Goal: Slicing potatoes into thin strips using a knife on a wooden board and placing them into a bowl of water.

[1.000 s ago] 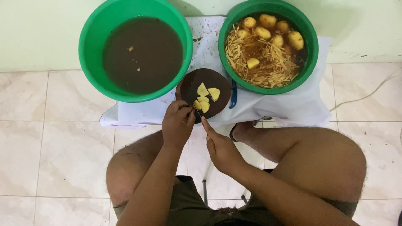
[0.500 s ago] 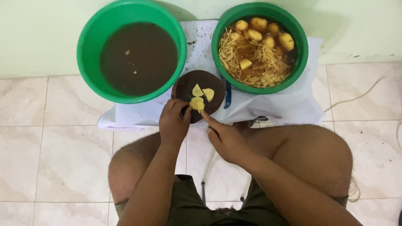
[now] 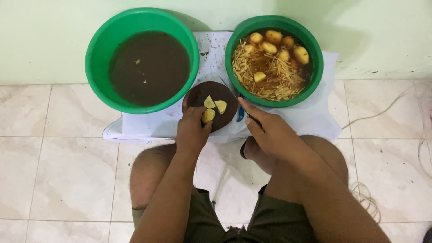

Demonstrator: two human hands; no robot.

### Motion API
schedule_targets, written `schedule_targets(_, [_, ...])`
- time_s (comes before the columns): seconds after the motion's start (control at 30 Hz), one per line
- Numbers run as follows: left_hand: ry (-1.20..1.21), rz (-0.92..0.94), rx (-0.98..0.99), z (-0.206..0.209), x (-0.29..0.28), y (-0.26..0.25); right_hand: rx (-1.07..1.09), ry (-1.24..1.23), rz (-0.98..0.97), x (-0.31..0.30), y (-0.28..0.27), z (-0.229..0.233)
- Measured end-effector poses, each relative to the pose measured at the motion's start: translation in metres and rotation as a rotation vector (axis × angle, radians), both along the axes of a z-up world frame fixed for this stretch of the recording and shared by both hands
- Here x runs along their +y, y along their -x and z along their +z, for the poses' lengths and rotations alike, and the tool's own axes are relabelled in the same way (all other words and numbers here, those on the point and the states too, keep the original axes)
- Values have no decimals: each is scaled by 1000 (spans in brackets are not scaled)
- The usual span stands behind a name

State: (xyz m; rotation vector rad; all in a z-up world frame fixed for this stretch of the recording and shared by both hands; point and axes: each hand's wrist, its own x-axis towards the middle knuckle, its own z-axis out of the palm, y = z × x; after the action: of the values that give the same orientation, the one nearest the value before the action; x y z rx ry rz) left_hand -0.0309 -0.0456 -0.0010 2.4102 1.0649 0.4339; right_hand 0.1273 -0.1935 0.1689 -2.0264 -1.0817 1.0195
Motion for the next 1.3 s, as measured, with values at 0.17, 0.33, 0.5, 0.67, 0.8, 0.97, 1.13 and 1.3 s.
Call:
schedule_targets(0.17, [126,-2,-35,23,-1,3,58,-5,7,0,3,-21])
schedule_targets(0.33, [192,4,-139,24,2,7,43,-20,69,6,-2,-32])
schedule_targets(0.5, [-15,34,-289,30,5,2,100,-35,33,7,-2,-31])
schedule_targets(0.67, [-135,59,-254,14,12,-7,153,-146,-27,3,2,-33])
schedule_targets(0.8, [-210,59,-197,12,10,-10,164,-117,-51,4,-5,-43])
schedule_targets(0.97, [-95,98,-228,11,10,-10,206,-136,-52,1,-13,-46])
schedule_targets(1.13, [-312,98,-49,13,3,-19,195,-106,-58,-3,-16,-43])
schedule_targets(1.3, [-348,-188,189,9,10,-41,202,-148,-62,-5,-18,-43])
